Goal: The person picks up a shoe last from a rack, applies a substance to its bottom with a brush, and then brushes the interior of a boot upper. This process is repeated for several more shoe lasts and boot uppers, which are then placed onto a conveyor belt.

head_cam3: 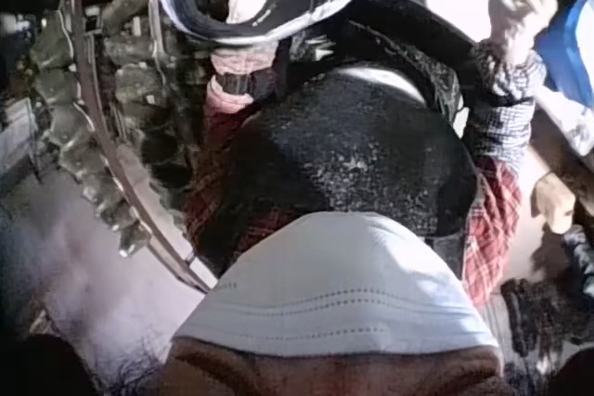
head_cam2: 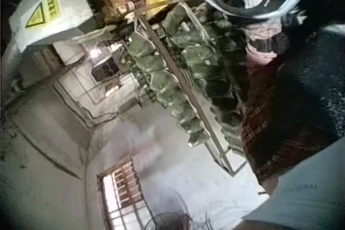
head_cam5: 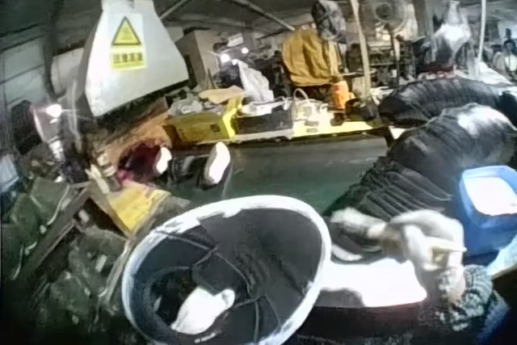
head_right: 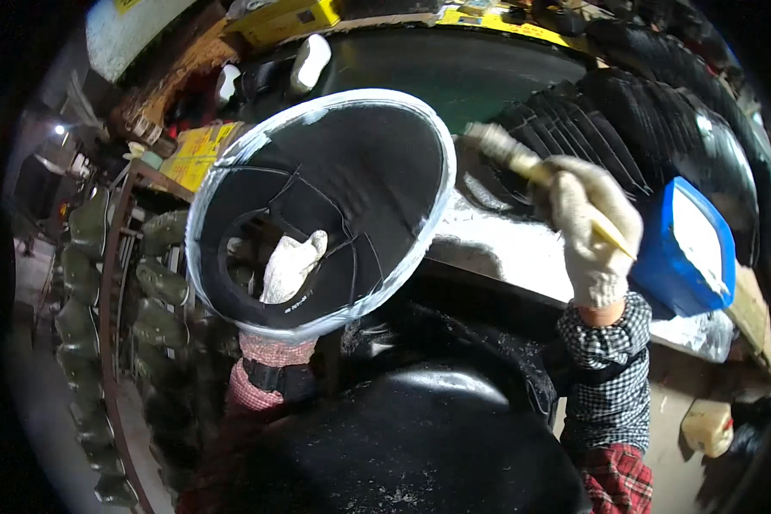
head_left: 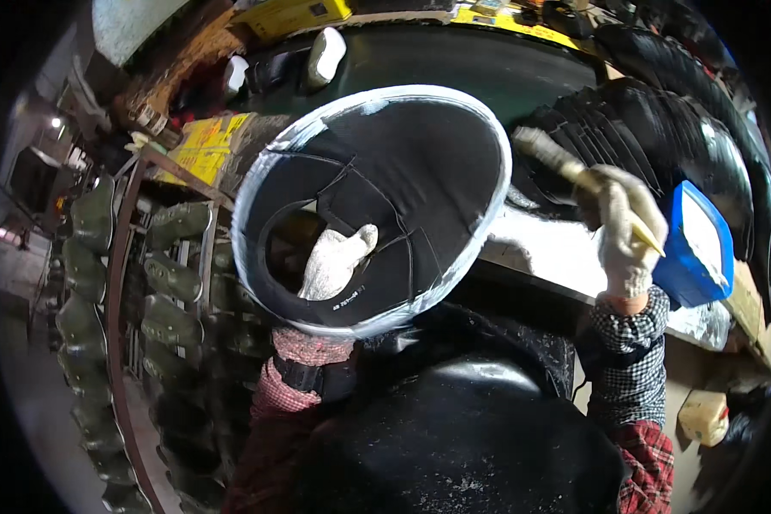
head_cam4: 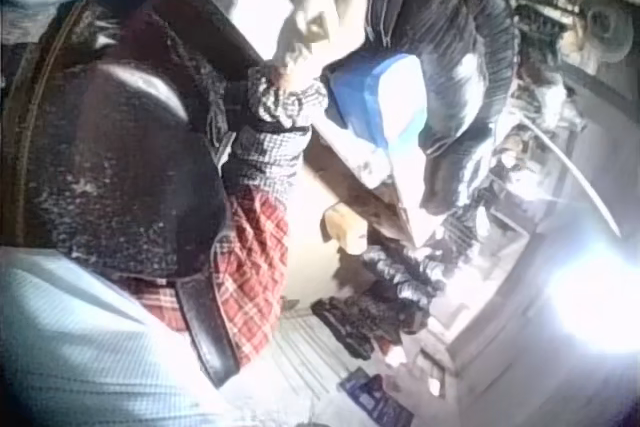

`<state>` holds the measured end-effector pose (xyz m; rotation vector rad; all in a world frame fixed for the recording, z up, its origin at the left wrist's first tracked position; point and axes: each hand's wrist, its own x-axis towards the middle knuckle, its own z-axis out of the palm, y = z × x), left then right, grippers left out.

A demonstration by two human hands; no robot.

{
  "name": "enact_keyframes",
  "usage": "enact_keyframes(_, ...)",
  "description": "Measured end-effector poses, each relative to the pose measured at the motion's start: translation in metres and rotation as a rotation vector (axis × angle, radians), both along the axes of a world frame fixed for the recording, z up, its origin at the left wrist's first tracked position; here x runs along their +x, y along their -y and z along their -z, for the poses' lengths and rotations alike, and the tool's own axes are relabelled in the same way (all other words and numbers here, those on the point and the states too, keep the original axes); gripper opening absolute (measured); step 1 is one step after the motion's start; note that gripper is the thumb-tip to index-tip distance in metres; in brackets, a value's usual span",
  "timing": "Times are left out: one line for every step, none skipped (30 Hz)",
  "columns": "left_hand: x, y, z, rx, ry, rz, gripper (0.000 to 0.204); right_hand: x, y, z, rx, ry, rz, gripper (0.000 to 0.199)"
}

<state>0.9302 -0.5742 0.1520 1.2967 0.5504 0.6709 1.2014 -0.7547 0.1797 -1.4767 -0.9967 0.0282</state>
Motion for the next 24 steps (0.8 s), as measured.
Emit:
enact_keyframes(0.005,0.002,0.001,0.026,0.004,-0.022,0.035,0.006,-0.009,0.004,0.110,0.071,0.029,0.021)
enact_keyframes(0.012,0.001,0.005,0.046,0.006,-0.033,0.037,0.005,-0.010,0.008,0.102,0.084,-0.005,0.023)
enact_keyframes(0.007,0.006,-0.008,0.086,0.002,-0.077,0.038,0.001,-0.003,0.008,0.065,-0.010,-0.152,0.026)
enact_keyframes(0.007,0.001,-0.002,0.069,-0.087,-0.097,0.038,-0.003,-0.002,0.022,-0.008,0.050,-0.175,0.023)
enact_keyframes(0.011,-0.009,0.007,-0.083,0.012,-0.101,0.037,-0.008,0.000,0.038,-0.077,0.112,-0.194,0.022)
enact_keyframes(0.022,-0.031,0.036,-0.089,-0.008,-0.037,0.035,-0.008,0.009,0.053,-0.161,0.076,-0.210,0.023)
enact_keyframes(0.032,-0.052,0.060,-0.080,-0.030,0.022,0.034,-0.006,0.019,0.062,-0.230,0.038,-0.230,0.023)
enact_keyframes(0.013,-0.070,0.061,0.719,-0.548,0.154,0.038,-0.007,0.023,0.068,-0.191,-0.030,-0.247,0.023)
enact_keyframes(0.018,-0.104,0.102,0.155,-0.333,0.251,0.043,-0.011,0.024,0.074,-0.180,-0.085,-0.240,0.023)
enact_keyframes(0.049,-0.109,0.099,0.318,-0.324,0.255,0.041,-0.008,0.031,0.076,-0.205,-0.254,-0.233,0.021)
enact_keyframes(0.071,-0.111,0.076,0.728,-0.423,0.154,0.039,-0.005,0.031,0.076,-0.237,-0.203,-0.245,0.022)
enact_keyframes(0.094,-0.115,0.055,1.027,-0.554,0.014,0.038,-0.009,0.027,0.072,-0.225,-0.212,-0.233,0.021)
enact_keyframes(0.118,-0.122,0.042,1.116,-0.730,-0.085,0.036,-0.013,0.023,0.070,-0.226,-0.210,-0.216,0.022)
enact_keyframes(0.139,-0.127,0.026,1.050,-0.853,-0.130,0.035,-0.013,0.024,0.063,-0.252,-0.272,-0.239,0.022)
enact_keyframes(0.156,-0.121,0.008,0.870,-0.812,-0.174,0.034,-0.010,0.029,0.072,-0.258,-0.163,-0.211,0.024)
enact_keyframes(0.159,-0.137,0.035,0.098,-0.196,-0.095,0.033,-0.007,0.032,0.070,-0.211,-0.067,-0.234,0.026)
enact_keyframes(0.151,-0.159,0.065,-0.619,0.477,0.019,0.033,-0.008,0.031,0.071,-0.161,0.020,-0.257,0.028)
enact_keyframes(0.152,-0.133,0.044,-0.567,0.456,-0.056,0.033,-0.011,0.034,0.074,-0.139,-0.126,-0.217,0.030)
enact_keyframes(0.142,-0.092,0.012,-0.505,0.438,-0.143,0.033,-0.015,0.037,0.073,-0.114,-0.270,-0.192,0.032)
enact_keyframes(0.109,-0.079,-0.005,-0.300,0.355,-0.224,0.034,-0.016,0.042,0.072,-0.123,-0.294,-0.194,0.032)
enact_keyframes(0.072,-0.069,-0.015,-0.102,0.257,-0.306,0.034,-0.021,0.042,0.071,-0.196,-0.338,-0.228,0.030)
enact_keyframes(0.032,-0.057,-0.025,0.077,0.353,-0.496,0.037,-0.022,0.037,0.075,-0.217,-0.259,-0.286,0.029)
enact_keyframes(-0.022,-0.047,-0.040,0.416,0.160,-0.661,0.037,-0.022,0.032,0.079,-0.235,-0.181,-0.323,0.028)
enact_keyframes(-0.074,-0.029,-0.066,0.458,0.314,-0.747,0.037,-0.026,0.028,0.072,-0.284,-0.082,-0.394,0.024)
